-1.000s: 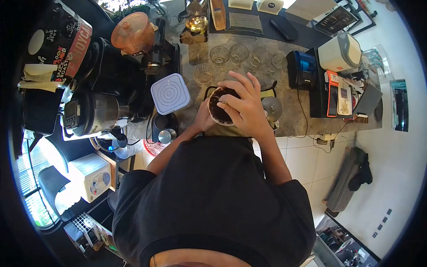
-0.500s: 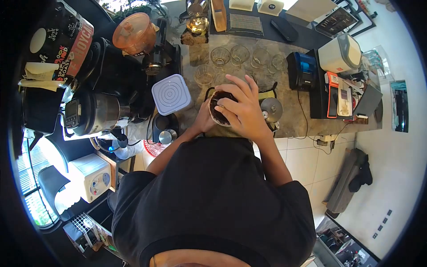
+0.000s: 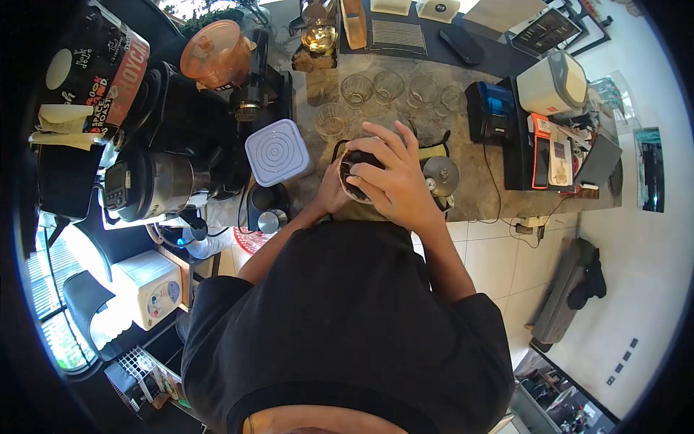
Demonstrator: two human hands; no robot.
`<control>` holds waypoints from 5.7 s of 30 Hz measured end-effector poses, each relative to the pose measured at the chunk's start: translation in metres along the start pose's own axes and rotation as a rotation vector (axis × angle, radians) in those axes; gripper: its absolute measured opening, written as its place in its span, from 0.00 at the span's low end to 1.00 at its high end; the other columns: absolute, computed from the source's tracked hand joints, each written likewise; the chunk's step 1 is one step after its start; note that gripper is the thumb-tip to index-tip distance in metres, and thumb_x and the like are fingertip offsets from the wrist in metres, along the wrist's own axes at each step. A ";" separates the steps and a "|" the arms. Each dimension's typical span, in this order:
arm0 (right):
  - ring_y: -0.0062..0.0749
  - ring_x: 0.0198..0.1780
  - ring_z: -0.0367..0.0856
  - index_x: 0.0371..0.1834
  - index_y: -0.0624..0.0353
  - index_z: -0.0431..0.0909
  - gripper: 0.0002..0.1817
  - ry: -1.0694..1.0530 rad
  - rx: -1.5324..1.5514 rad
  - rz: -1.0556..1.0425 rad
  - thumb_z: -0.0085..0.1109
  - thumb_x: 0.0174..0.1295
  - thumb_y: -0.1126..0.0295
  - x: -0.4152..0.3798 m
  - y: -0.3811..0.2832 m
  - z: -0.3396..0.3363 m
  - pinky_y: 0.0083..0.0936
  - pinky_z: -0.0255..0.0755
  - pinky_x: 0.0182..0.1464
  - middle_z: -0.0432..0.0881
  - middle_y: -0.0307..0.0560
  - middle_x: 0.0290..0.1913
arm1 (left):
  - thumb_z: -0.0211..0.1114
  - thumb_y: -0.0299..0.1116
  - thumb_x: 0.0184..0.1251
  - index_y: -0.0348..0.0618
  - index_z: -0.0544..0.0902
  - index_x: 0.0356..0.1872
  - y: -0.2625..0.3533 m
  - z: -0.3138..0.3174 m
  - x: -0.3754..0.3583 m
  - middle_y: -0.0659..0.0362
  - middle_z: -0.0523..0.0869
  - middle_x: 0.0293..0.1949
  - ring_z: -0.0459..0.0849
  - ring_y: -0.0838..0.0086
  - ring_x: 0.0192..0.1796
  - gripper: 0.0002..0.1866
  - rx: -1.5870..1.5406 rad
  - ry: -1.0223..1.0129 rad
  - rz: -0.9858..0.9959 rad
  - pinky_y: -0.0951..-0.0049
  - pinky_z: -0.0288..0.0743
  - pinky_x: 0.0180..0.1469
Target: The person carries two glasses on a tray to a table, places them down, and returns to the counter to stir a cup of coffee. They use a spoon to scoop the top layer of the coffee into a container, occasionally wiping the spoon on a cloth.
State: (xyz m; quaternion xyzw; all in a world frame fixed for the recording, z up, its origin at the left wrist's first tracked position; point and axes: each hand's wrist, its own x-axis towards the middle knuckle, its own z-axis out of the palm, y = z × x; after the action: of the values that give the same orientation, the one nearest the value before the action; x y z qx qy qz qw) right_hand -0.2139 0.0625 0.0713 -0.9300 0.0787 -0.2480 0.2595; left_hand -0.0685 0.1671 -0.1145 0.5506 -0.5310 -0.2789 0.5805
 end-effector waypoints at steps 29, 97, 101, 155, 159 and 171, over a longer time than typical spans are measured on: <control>0.48 0.77 0.71 0.38 0.53 0.86 0.05 -0.045 -0.017 -0.005 0.72 0.64 0.66 -0.006 -0.004 -0.004 0.59 0.46 0.82 0.84 0.39 0.62 | 0.75 0.50 0.61 0.38 0.72 0.74 0.005 0.001 -0.001 0.42 0.83 0.66 0.82 0.43 0.68 0.43 -0.051 -0.028 -0.064 0.49 0.75 0.69; 0.45 0.72 0.77 0.39 0.55 0.88 0.04 -0.020 0.326 -0.255 0.70 0.65 0.69 -0.020 0.048 -0.003 0.53 0.56 0.78 0.87 0.41 0.56 | 0.72 0.33 0.71 0.37 0.71 0.75 0.002 0.072 -0.042 0.50 0.80 0.69 0.80 0.64 0.70 0.34 -0.204 0.575 -0.223 0.61 0.74 0.73; 0.45 0.72 0.76 0.39 0.56 0.88 0.04 -0.061 0.289 -0.324 0.70 0.64 0.71 -0.013 0.055 -0.004 0.52 0.57 0.79 0.88 0.41 0.57 | 0.72 0.32 0.71 0.38 0.72 0.74 -0.014 0.074 -0.052 0.51 0.79 0.69 0.79 0.64 0.71 0.33 -0.097 0.618 -0.231 0.61 0.73 0.73; 0.38 0.63 0.80 0.39 0.55 0.89 0.04 -0.049 0.266 -0.386 0.71 0.63 0.71 -0.027 0.051 -0.017 0.51 0.47 0.81 0.88 0.37 0.46 | 0.66 0.33 0.79 0.40 0.75 0.72 0.004 0.071 -0.054 0.58 0.82 0.65 0.79 0.72 0.67 0.24 -0.095 0.574 -0.320 0.67 0.73 0.71; 0.38 0.63 0.80 0.40 0.54 0.89 0.05 -0.033 0.278 -0.374 0.71 0.62 0.71 -0.030 0.058 -0.008 0.51 0.48 0.81 0.88 0.37 0.47 | 0.67 0.32 0.77 0.39 0.75 0.73 0.004 0.071 -0.053 0.56 0.82 0.66 0.79 0.71 0.67 0.26 -0.086 0.573 -0.321 0.66 0.72 0.71; 0.39 0.66 0.78 0.43 0.51 0.90 0.08 -0.048 0.233 -0.474 0.72 0.62 0.67 -0.038 0.060 -0.015 0.57 0.49 0.81 0.87 0.34 0.51 | 0.66 0.29 0.76 0.40 0.74 0.75 0.004 0.069 -0.055 0.56 0.82 0.66 0.79 0.72 0.67 0.28 -0.158 0.563 -0.355 0.67 0.72 0.71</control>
State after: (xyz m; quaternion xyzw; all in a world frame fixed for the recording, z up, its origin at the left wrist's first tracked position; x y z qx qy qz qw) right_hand -0.2548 0.0150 0.0351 -0.8920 -0.1767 -0.2870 0.3013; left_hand -0.1483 0.1943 -0.1391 0.6433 -0.2225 -0.2528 0.6875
